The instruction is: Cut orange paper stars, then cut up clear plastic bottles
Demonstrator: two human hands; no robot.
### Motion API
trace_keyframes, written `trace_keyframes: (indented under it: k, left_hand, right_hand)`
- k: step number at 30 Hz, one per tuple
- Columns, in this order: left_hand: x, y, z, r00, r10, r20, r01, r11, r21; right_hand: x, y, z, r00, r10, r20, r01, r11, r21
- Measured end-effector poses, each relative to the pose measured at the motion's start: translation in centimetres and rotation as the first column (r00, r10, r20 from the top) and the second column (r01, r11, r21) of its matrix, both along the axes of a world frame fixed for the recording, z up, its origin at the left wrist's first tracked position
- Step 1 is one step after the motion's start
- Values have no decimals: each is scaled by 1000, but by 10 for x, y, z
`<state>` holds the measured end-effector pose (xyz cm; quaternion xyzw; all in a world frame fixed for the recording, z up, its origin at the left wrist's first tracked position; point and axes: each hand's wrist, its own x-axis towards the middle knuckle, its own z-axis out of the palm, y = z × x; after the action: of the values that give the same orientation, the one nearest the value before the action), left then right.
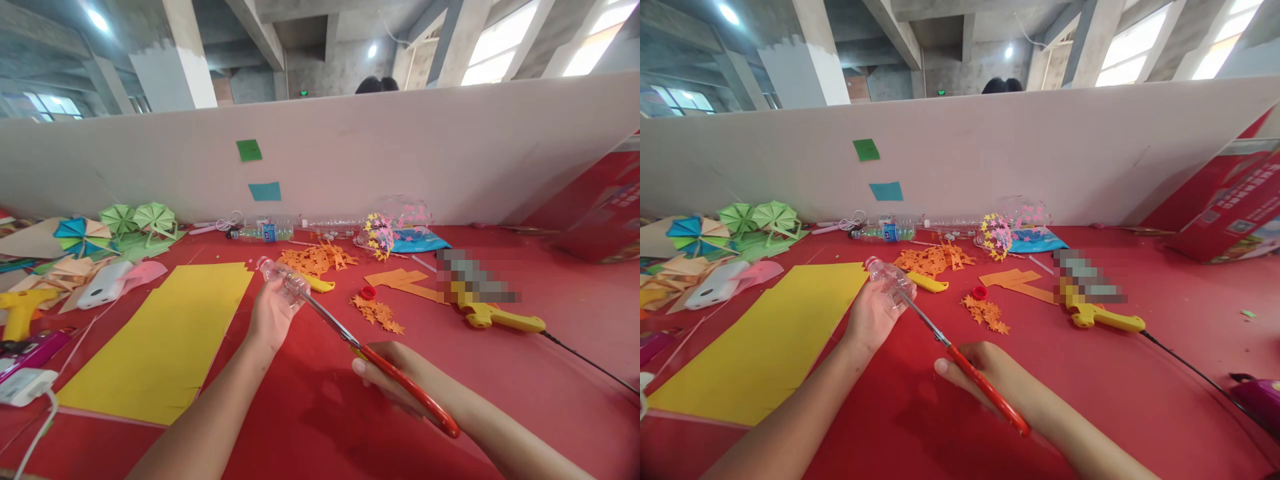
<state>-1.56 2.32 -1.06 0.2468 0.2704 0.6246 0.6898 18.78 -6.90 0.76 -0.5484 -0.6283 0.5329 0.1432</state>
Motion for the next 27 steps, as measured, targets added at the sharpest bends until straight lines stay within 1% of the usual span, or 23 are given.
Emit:
trace_keyframes:
  k: [4, 9, 15, 20, 27]
  left_hand:
    - [0, 1, 0, 1000, 17, -4, -17, 1000, -8]
    - [2, 1, -2, 1000, 9, -25, -10, 1000, -18]
    - [5, -1, -2, 999, 19, -35, -20, 1000, -20]
    - [9, -5, -2, 999, 8, -46, -6, 999, 39]
    - [11, -7, -2, 1000, -4, -22, 5, 998, 61]
  right_hand:
    - [-2, 0, 2, 1000, -8, 3, 8, 1000, 12]
    - [-7, -2, 8, 999, 29, -31, -29, 1000, -4]
    - [-8, -3, 2, 999, 8, -48, -8, 1000, 5]
    - [-10, -4, 5, 997, 3, -72, -3, 1000, -1]
    - [-11, -5, 5, 996, 2, -94, -3, 1000, -5]
